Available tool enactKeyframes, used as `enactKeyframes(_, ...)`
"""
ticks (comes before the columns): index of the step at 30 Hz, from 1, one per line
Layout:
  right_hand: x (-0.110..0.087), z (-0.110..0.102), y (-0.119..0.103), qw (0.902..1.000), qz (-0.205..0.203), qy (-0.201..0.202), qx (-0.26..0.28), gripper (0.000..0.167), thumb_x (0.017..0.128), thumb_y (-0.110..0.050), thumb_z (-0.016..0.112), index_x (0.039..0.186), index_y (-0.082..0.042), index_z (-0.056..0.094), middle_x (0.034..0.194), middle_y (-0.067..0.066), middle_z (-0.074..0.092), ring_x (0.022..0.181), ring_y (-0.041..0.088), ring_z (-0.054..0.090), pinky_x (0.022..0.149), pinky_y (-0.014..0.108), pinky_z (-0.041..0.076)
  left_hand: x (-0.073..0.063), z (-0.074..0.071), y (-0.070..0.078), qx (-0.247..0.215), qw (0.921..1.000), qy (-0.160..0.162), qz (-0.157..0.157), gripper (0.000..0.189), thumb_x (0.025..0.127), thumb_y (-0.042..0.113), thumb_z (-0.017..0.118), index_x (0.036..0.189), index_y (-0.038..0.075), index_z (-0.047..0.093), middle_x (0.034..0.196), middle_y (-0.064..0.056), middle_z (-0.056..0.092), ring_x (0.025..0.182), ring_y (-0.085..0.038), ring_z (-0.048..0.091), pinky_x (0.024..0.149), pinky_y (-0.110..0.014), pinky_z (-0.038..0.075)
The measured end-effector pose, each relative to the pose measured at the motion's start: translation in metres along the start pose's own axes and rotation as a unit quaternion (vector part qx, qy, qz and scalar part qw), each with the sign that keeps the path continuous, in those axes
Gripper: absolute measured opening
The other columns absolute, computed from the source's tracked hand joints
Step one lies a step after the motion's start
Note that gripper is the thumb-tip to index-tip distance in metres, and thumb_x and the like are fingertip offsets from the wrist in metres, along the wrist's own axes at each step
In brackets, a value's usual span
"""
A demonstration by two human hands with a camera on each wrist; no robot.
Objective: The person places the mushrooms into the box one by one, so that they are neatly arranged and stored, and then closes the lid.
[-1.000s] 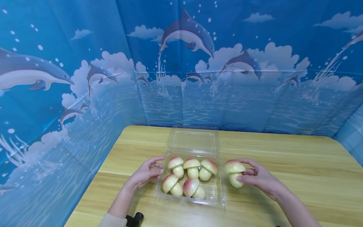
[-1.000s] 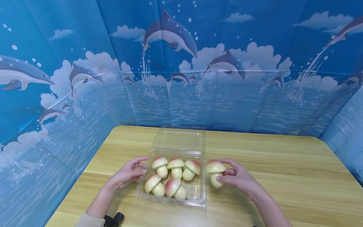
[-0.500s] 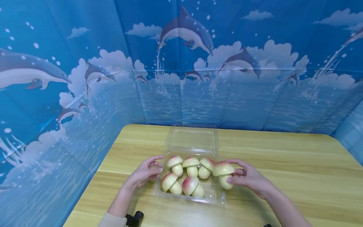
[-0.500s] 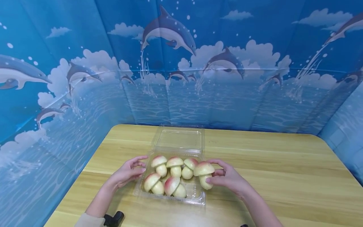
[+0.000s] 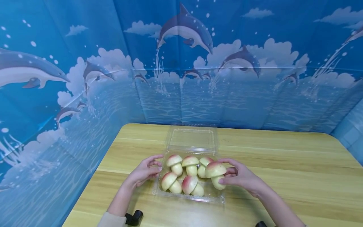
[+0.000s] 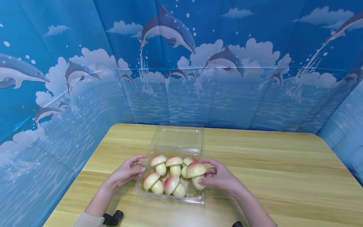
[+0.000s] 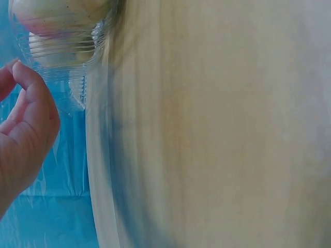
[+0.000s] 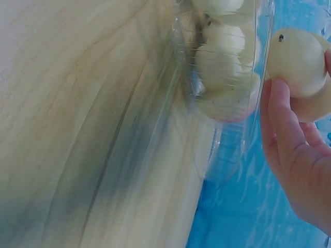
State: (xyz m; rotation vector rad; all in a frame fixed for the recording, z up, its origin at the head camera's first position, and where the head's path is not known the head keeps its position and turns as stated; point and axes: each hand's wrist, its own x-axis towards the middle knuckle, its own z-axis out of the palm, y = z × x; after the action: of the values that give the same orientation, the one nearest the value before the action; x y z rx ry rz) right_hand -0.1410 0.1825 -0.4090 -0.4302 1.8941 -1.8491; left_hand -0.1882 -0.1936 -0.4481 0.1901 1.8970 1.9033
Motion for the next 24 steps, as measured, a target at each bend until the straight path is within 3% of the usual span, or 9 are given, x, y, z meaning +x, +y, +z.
enactKeyframes(8, 0.003, 0.008, -0.005, 0.9989, 0.002, 0.010, -0.045, 0.067, 0.077, -0.004, 0.074, 0.132, 0.004, 0.038, 0.092, 0.014, 0.063, 0.082, 0.020, 0.062, 0.070, 0.032, 0.053, -0.001, 0.001, 0.001, -0.001, 1.0000, -0.004, 0.006, 0.060, 0.087, 0.000, 0.060, 0.141, -0.001, 0.032, 0.103, -0.010, 0.050, 0.069, -0.010, 0.051, 0.063, -0.021, 0.046)
enactKeyframes(12, 0.004, 0.012, -0.007, 0.9955, 0.009, 0.025, -0.090, 0.065, 0.074, -0.008, 0.077, 0.130, -0.001, 0.044, 0.098, 0.015, 0.056, 0.083, 0.024, 0.060, 0.068, 0.033, 0.053, -0.001, 0.001, 0.000, 0.003, 1.0000, -0.004, 0.006, 0.060, 0.087, 0.000, 0.060, 0.140, -0.001, 0.033, 0.103, -0.010, 0.050, 0.069, -0.010, 0.051, 0.063, -0.021, 0.046)
enactKeyframes(19, 0.006, 0.019, -0.008, 0.9924, 0.011, 0.035, -0.118, 0.065, 0.073, -0.010, 0.078, 0.130, -0.002, 0.046, 0.119, 0.023, 0.045, 0.085, 0.026, 0.057, 0.067, 0.034, 0.053, 0.000, 0.001, -0.001, 0.008, 1.0000, 0.001, 0.004, 0.059, 0.087, 0.001, 0.060, 0.140, 0.001, 0.034, 0.104, -0.010, 0.050, 0.069, -0.010, 0.050, 0.063, -0.022, 0.046)
enactKeyframes(24, 0.007, 0.022, -0.009, 0.9902, 0.016, 0.038, -0.134, 0.065, 0.074, -0.012, 0.078, 0.130, 0.000, 0.047, 0.115, 0.018, 0.051, 0.083, 0.024, 0.057, 0.064, 0.031, 0.052, -0.001, 0.001, 0.000, 0.006, 0.9999, -0.005, 0.006, 0.060, 0.088, 0.001, 0.060, 0.141, 0.000, 0.032, 0.104, -0.010, 0.050, 0.069, -0.009, 0.050, 0.063, -0.021, 0.045)
